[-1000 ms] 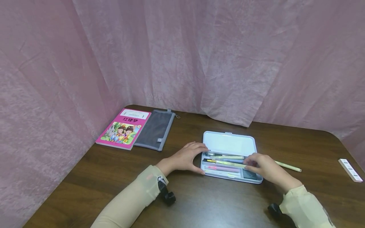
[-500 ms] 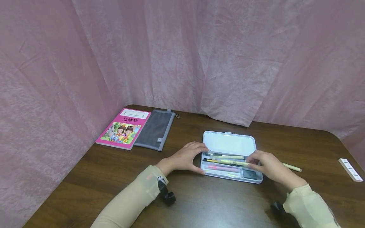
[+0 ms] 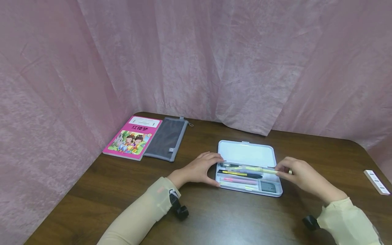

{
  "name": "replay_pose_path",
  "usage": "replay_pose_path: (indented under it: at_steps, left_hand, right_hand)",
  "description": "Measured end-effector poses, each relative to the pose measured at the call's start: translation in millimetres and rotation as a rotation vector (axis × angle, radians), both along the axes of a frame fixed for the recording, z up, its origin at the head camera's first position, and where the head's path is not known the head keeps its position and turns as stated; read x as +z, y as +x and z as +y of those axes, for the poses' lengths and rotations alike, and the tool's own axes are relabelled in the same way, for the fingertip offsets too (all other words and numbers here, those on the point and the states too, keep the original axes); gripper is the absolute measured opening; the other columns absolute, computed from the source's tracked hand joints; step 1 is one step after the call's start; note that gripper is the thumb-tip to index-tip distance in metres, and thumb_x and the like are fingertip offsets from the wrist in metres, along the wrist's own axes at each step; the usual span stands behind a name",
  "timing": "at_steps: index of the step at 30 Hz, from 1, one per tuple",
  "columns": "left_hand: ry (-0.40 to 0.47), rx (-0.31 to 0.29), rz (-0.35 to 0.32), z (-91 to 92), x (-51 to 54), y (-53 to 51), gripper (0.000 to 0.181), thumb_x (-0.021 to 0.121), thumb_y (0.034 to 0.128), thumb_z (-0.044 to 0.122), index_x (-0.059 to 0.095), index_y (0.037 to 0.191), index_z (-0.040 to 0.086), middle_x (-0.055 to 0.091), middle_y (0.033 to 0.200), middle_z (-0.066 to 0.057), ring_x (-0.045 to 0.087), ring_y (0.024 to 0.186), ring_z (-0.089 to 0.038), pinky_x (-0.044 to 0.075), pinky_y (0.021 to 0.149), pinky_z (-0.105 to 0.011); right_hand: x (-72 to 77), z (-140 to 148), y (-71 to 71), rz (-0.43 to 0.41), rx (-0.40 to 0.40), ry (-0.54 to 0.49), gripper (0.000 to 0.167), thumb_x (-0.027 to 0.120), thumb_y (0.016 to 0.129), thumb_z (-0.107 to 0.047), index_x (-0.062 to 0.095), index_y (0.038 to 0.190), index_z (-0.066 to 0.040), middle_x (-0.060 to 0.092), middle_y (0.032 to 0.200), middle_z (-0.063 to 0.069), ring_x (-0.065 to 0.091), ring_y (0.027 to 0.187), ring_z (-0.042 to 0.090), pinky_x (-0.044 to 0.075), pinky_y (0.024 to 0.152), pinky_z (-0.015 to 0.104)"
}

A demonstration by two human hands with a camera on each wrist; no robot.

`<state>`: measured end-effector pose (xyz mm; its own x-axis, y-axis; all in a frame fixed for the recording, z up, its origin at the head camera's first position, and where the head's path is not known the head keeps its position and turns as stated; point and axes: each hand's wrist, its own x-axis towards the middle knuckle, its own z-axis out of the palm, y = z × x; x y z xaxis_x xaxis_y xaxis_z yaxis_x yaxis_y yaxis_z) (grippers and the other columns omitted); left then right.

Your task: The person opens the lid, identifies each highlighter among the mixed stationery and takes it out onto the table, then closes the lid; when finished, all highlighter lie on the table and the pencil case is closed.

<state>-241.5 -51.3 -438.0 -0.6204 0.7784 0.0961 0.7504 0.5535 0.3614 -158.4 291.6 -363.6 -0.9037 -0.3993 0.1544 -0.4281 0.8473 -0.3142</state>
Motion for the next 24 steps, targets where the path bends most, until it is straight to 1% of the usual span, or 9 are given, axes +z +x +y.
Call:
replay_pose_path:
  at_steps: [4, 8, 11, 16, 20, 24]
  left_hand:
    - [0.0, -0.001, 0.003, -0.1, -0.8, 0.0, 0.084, 0.073, 0.0726, 0.062, 0.046, 0.14, 0.019, 0.044, 0.146, 0.003, 0.034, 0.141, -0.013, 0.02, 0.123, -0.04]
    - [-0.002, 0.0, 0.007, 0.3, 0.0, 0.4, 0.084, 0.075, 0.0719, 0.06, 0.046, 0.14, 0.019, 0.045, 0.146, 0.002, 0.035, 0.141, -0.013, 0.02, 0.123, -0.039]
    - [-0.004, 0.001, 0.016, 0.7, 2.0, 1.1, 0.085, 0.076, 0.071, 0.059, 0.047, 0.139, 0.017, 0.046, 0.145, 0.002, 0.036, 0.14, -0.013, 0.02, 0.123, -0.038]
    - [-0.005, -0.004, 0.029, 1.3, 3.6, 2.3, 0.085, 0.077, 0.0707, 0.059, 0.048, 0.139, 0.017, 0.047, 0.144, 0.001, 0.037, 0.139, -0.013, 0.02, 0.123, -0.039]
    - [-0.007, -0.003, 0.031, 1.5, 2.2, 2.2, 0.085, 0.077, 0.0708, 0.059, 0.048, 0.139, 0.017, 0.047, 0.143, 0.002, 0.037, 0.139, -0.013, 0.021, 0.123, -0.038]
    - [-0.002, 0.0, 0.031, 1.0, 1.7, 2.0, 0.085, 0.077, 0.0705, 0.058, 0.048, 0.139, 0.017, 0.047, 0.143, 0.002, 0.037, 0.139, -0.012, 0.021, 0.123, -0.038]
  right_hand:
    - [4.3, 6.3, 1.3, 0.03, -0.006, -0.001, 0.008, 0.075, 0.081, -0.014, 0.069, 0.086, -0.018, 0.055, 0.079, -0.012, 0.045, 0.072, -0.004, 0.043, 0.059, 0.02]
    - [8.7, 13.0, 3.2, 0.012, -0.034, 0.001, 0.008, 0.075, 0.081, -0.014, 0.069, 0.086, -0.017, 0.054, 0.077, -0.011, 0.043, 0.068, -0.005, 0.041, 0.056, 0.019]
    - [10.7, 20.1, 5.0, 0.027, -0.048, 0.012, 0.009, 0.075, 0.081, -0.012, 0.069, 0.086, -0.016, 0.054, 0.077, -0.011, 0.042, 0.067, -0.006, 0.041, 0.055, 0.018]
    - [9.4, 35.0, 9.4, 0.101, -0.055, 0.037, 0.012, 0.076, 0.078, -0.01, 0.068, 0.085, -0.016, 0.055, 0.077, -0.012, 0.041, 0.067, -0.01, 0.041, 0.054, 0.018]
    - [6.9, 46.1, 12.9, 0.122, -0.082, 0.045, 0.014, 0.077, 0.077, -0.008, 0.068, 0.085, -0.014, 0.055, 0.077, -0.013, 0.04, 0.067, -0.011, 0.041, 0.053, 0.018]
    - [3.6, 55.9, 16.0, 0.157, -0.092, 0.045, 0.016, 0.077, 0.075, -0.006, 0.068, 0.084, -0.014, 0.055, 0.076, -0.014, 0.04, 0.067, -0.012, 0.041, 0.052, 0.018]
